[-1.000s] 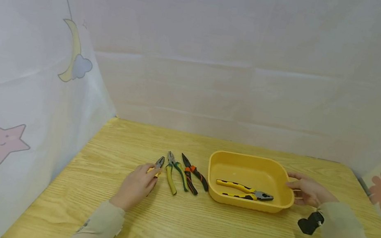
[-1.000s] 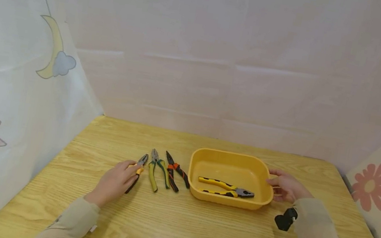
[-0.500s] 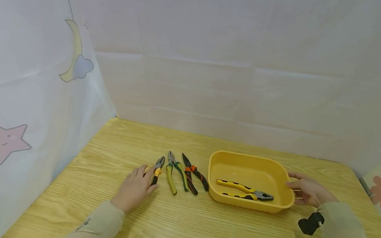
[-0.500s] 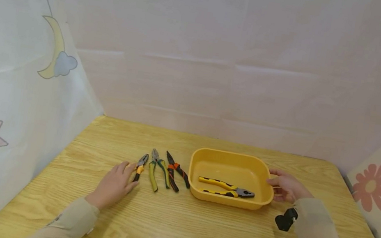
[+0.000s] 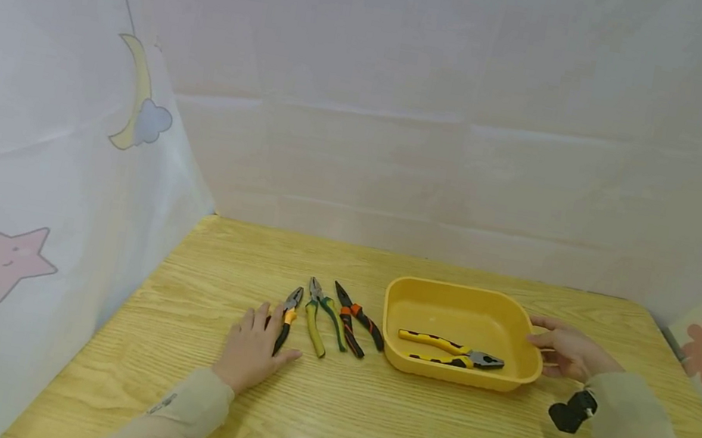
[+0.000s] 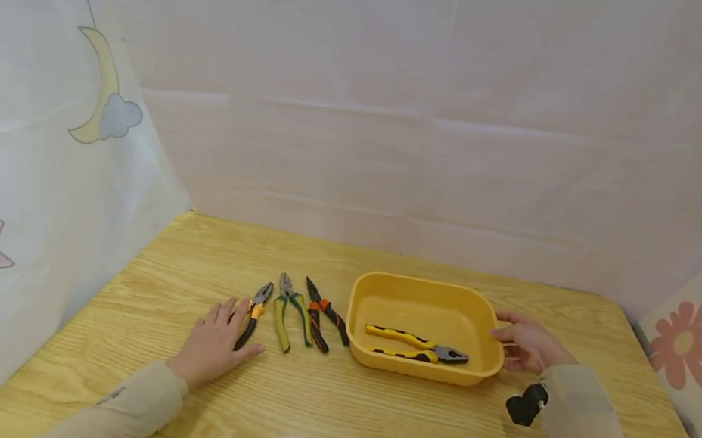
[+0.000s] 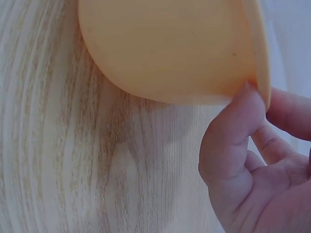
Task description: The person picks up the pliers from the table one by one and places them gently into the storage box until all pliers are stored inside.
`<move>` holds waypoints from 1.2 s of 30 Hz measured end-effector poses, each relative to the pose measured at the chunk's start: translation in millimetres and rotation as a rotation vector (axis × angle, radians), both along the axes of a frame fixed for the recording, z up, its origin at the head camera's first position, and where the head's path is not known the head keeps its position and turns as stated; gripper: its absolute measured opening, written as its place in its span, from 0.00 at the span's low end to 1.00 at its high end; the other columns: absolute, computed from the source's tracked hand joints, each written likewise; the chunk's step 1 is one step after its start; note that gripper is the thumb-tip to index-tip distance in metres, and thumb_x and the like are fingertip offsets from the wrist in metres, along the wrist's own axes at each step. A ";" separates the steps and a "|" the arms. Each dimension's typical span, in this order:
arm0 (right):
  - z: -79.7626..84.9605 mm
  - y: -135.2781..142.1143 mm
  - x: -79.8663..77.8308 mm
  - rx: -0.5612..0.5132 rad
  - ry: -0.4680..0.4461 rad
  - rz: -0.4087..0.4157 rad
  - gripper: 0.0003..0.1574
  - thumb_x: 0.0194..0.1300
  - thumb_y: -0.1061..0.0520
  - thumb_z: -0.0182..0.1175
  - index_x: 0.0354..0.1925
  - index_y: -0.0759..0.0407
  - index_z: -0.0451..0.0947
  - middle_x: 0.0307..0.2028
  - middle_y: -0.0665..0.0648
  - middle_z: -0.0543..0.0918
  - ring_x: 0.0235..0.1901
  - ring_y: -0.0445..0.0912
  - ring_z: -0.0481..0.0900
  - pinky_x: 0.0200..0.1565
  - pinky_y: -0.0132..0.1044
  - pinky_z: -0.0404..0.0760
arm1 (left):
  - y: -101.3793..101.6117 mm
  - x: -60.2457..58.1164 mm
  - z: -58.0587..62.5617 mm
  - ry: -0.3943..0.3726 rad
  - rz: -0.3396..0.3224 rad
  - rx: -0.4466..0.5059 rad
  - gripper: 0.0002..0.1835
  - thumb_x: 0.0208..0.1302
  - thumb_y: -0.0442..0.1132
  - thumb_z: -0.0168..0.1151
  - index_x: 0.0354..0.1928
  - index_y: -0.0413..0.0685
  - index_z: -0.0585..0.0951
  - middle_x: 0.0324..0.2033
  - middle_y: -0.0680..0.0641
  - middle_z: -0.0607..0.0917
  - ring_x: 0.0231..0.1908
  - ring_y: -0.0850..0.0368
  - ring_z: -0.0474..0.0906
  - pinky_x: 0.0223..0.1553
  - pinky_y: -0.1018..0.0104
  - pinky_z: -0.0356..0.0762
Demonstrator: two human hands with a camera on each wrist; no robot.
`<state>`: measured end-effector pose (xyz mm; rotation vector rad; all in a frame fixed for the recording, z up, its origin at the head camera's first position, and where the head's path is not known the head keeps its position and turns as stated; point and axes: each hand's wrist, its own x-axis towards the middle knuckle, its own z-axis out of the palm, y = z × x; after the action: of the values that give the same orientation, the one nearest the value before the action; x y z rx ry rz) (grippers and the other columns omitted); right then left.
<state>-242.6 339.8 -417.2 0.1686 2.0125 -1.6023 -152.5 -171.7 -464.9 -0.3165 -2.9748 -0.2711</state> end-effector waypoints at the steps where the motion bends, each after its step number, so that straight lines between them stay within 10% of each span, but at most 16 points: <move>1: 0.1 0.0 0.1 -0.001 0.000 0.000 0.42 0.74 0.61 0.49 0.75 0.67 0.38 0.38 0.55 0.78 0.35 0.48 0.81 0.38 0.44 0.84 | 0.0 -0.1 -0.7 0.004 0.002 -0.010 0.48 0.63 0.64 0.59 0.72 0.35 0.59 0.63 0.26 0.65 0.61 0.26 0.63 0.53 0.35 0.68; 26: 1.3 -0.2 0.6 -0.011 -0.002 0.013 0.41 0.74 0.61 0.50 0.74 0.66 0.39 0.37 0.54 0.79 0.33 0.48 0.81 0.35 0.42 0.83 | -5.8 -9.3 -14.1 0.050 -0.084 0.061 0.47 0.65 0.57 0.60 0.69 0.26 0.57 0.62 0.22 0.63 0.61 0.22 0.59 0.53 0.33 0.67; 36: 2.0 -1.3 0.9 -0.004 0.001 0.004 0.39 0.74 0.61 0.51 0.73 0.66 0.43 0.36 0.54 0.79 0.33 0.48 0.81 0.34 0.41 0.83 | -3.7 -17.9 -19.9 -0.070 -0.086 0.132 0.40 0.69 0.50 0.57 0.73 0.34 0.57 0.62 0.22 0.62 0.65 0.22 0.52 0.60 0.33 0.59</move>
<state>-241.7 338.4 -415.2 0.1621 2.0089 -1.6038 -170.4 -175.4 -484.7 -0.4284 -2.9965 -0.4961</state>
